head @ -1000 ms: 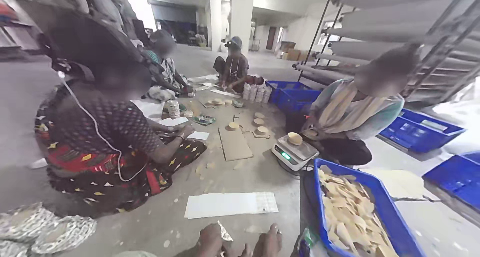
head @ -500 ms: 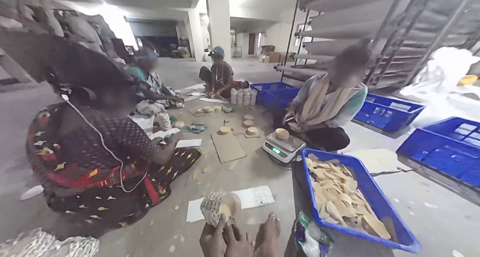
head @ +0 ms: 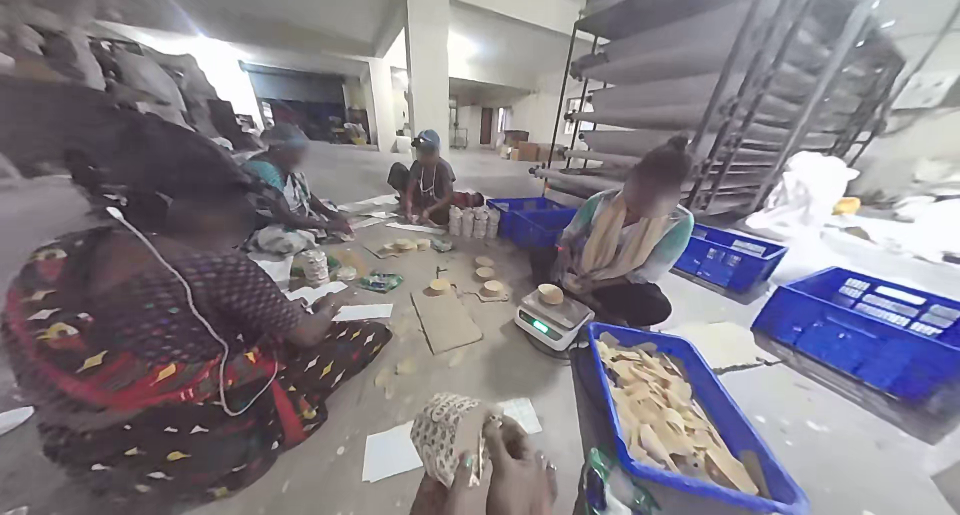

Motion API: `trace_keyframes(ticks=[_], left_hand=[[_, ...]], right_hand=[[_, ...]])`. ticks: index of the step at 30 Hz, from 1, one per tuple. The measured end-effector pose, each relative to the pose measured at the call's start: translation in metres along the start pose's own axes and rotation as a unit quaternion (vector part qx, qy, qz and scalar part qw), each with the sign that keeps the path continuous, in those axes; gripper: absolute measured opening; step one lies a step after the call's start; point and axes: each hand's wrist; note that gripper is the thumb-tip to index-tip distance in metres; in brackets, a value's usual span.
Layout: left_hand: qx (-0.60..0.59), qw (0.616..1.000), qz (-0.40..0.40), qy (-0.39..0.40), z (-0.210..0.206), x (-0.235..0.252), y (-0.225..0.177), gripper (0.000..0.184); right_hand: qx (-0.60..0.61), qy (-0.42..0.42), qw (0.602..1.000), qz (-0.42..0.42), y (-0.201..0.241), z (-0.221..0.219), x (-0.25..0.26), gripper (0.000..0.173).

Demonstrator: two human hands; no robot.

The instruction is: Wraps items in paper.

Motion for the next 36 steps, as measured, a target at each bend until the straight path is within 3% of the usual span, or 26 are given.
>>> trace_keyframes(ticks=[2, 4, 6, 7, 8, 9, 12, 14, 15, 17, 19, 20, 21, 24, 26, 28, 30, 32, 33, 34, 36], left_hand=[[0.001, 0.999, 0.017, -0.034, -0.012, -0.002, -0.01, 0.01], [0.013, 0.999, 0.014, -0.033, -0.005, 0.003, -0.007, 0.011], [0.018, 0.999, 0.026, -0.017, 0.007, 0.009, -0.004, 0.012], [0.026, 0.999, 0.037, -0.02, 0.009, 0.013, -0.007, 0.011], [0.038, 0.998, 0.05, -0.023, 0.012, 0.016, -0.01, 0.01], [0.046, 0.996, 0.07, -0.019, 0.015, 0.018, -0.013, 0.01], [0.061, 0.99, 0.125, 0.005, 0.02, 0.014, -0.018, 0.01], [0.065, 0.987, 0.147, 0.02, 0.019, 0.013, -0.022, 0.011], [0.066, 0.986, 0.152, 0.023, 0.019, 0.014, -0.024, 0.011], [0.077, 0.983, 0.164, 0.024, 0.02, 0.018, -0.031, 0.011], [0.08, 0.982, 0.172, 0.004, 0.021, 0.022, -0.035, 0.009], [0.086, 0.98, 0.178, -0.002, 0.025, 0.025, -0.036, 0.008], [0.09, 0.978, 0.189, -0.003, 0.028, 0.026, -0.037, 0.007], [0.11, 0.962, 0.247, 0.041, 0.033, 0.027, -0.045, 0.008], [0.115, 0.948, 0.285, 0.08, 0.035, 0.027, -0.05, 0.011], [0.109, 0.944, 0.294, 0.101, 0.036, 0.03, -0.055, 0.013], [0.103, 0.947, 0.286, 0.104, 0.036, 0.034, -0.06, 0.013], [0.121, 0.945, 0.286, 0.103, 0.04, 0.038, -0.063, 0.011], [0.137, 0.94, 0.292, 0.111, 0.043, 0.04, -0.063, 0.011], [0.15, 0.932, 0.306, 0.124, 0.046, 0.042, -0.064, 0.011], [0.165, 0.906, 0.345, 0.179, 0.051, 0.046, -0.064, 0.008]], right_hand=[[-0.036, -0.018, 0.998, 0.047, 0.007, 0.0, 0.007, 0.007], [-0.163, -0.042, 0.965, 0.199, 0.002, 0.003, 0.003, 0.005], [-0.368, -0.052, 0.857, 0.358, 0.008, 0.011, -0.008, 0.011], [-0.437, -0.036, 0.805, 0.398, 0.013, 0.013, -0.013, 0.016], [-0.467, -0.011, 0.781, 0.416, 0.015, 0.016, -0.015, 0.019], [-0.462, 0.02, 0.787, 0.409, 0.016, 0.019, -0.011, 0.019], [-0.338, 0.083, 0.889, 0.298, 0.019, 0.027, 0.021, 0.013], [-0.295, 0.079, 0.9, 0.311, 0.022, 0.026, 0.031, 0.017], [-0.318, 0.056, 0.874, 0.364, 0.023, 0.025, 0.028, 0.013], [-0.414, -0.007, 0.764, 0.494, 0.02, 0.023, 0.015, 0.013], [-0.518, 0.012, 0.67, 0.532, 0.024, 0.023, -0.003, 0.027], [-0.544, 0.035, 0.654, 0.526, 0.026, 0.024, -0.008, 0.031], [-0.534, 0.069, 0.673, 0.508, 0.028, 0.026, -0.007, 0.029], [-0.435, 0.15, 0.807, 0.371, 0.046, 0.03, 0.02, 0.011], [-0.388, 0.17, 0.831, 0.361, 0.049, 0.03, 0.03, 0.014], [-0.385, 0.13, 0.782, 0.472, 0.044, 0.028, 0.028, 0.008], [-0.445, 0.076, 0.668, 0.592, 0.039, 0.032, 0.019, 0.014], [-0.547, 0.087, 0.557, 0.618, 0.04, 0.041, 0.003, 0.026], [-0.568, 0.112, 0.544, 0.607, 0.043, 0.045, -0.001, 0.027], [-0.553, 0.151, 0.578, 0.581, 0.049, 0.046, 0.001, 0.022], [-0.478, 0.23, 0.707, 0.468, 0.069, 0.044, 0.014, 0.009]])
Point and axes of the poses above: each hand's wrist, its own x-axis towards the middle knuckle, its own z-axis out of the back of the hand, y = z × x, and after that the axes turned 15 degrees about -x, right-handed
